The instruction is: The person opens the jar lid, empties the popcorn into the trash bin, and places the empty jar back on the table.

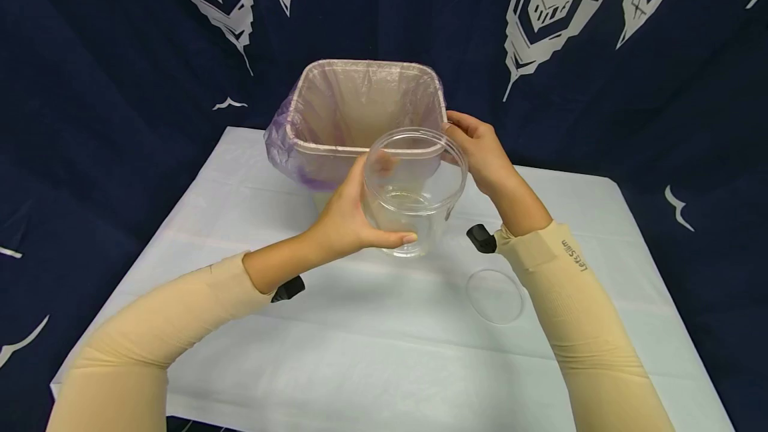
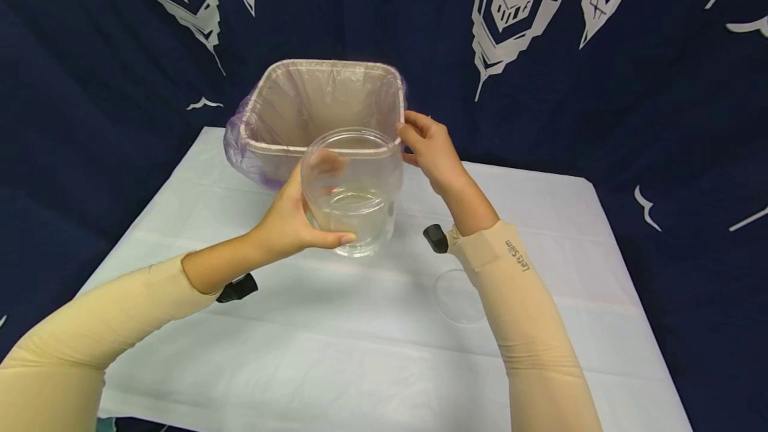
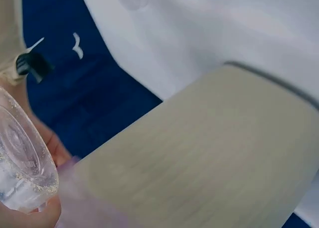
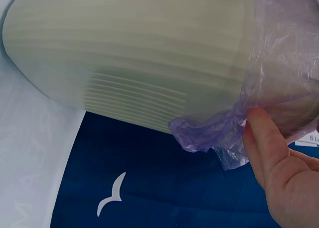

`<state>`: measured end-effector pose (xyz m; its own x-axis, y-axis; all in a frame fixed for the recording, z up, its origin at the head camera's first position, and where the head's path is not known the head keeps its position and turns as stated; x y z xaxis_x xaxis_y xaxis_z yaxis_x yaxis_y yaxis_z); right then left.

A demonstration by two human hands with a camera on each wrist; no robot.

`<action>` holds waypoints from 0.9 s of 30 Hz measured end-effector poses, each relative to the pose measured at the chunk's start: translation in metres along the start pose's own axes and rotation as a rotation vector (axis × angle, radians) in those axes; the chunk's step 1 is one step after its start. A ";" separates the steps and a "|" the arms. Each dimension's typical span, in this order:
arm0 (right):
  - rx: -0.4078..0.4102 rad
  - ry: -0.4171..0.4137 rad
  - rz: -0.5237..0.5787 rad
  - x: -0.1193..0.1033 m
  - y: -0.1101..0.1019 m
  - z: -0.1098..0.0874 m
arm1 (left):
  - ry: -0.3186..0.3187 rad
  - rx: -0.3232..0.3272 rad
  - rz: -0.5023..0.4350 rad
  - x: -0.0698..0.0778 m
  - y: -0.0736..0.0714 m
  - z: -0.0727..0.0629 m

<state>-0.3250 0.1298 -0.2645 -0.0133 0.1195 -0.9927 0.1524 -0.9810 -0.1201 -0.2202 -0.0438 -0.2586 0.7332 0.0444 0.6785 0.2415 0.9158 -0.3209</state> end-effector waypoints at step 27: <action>-0.026 0.043 0.027 0.002 0.001 -0.001 | -0.146 -0.038 0.031 -0.089 0.046 -0.050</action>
<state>-0.3242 0.1290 -0.2663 0.0336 0.1001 -0.9944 0.1773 -0.9798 -0.0926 -0.2424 -0.0252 -0.3668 0.6415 0.1326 0.7555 0.2462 0.8972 -0.3666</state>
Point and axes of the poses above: each hand's wrist, its own z-axis towards the middle knuckle, its own y-axis out of the palm, x = y × z, the point moved 7 cm from there along z, towards the middle knuckle, and after that the axes turned 8 degrees about y, right-handed, at the moved point
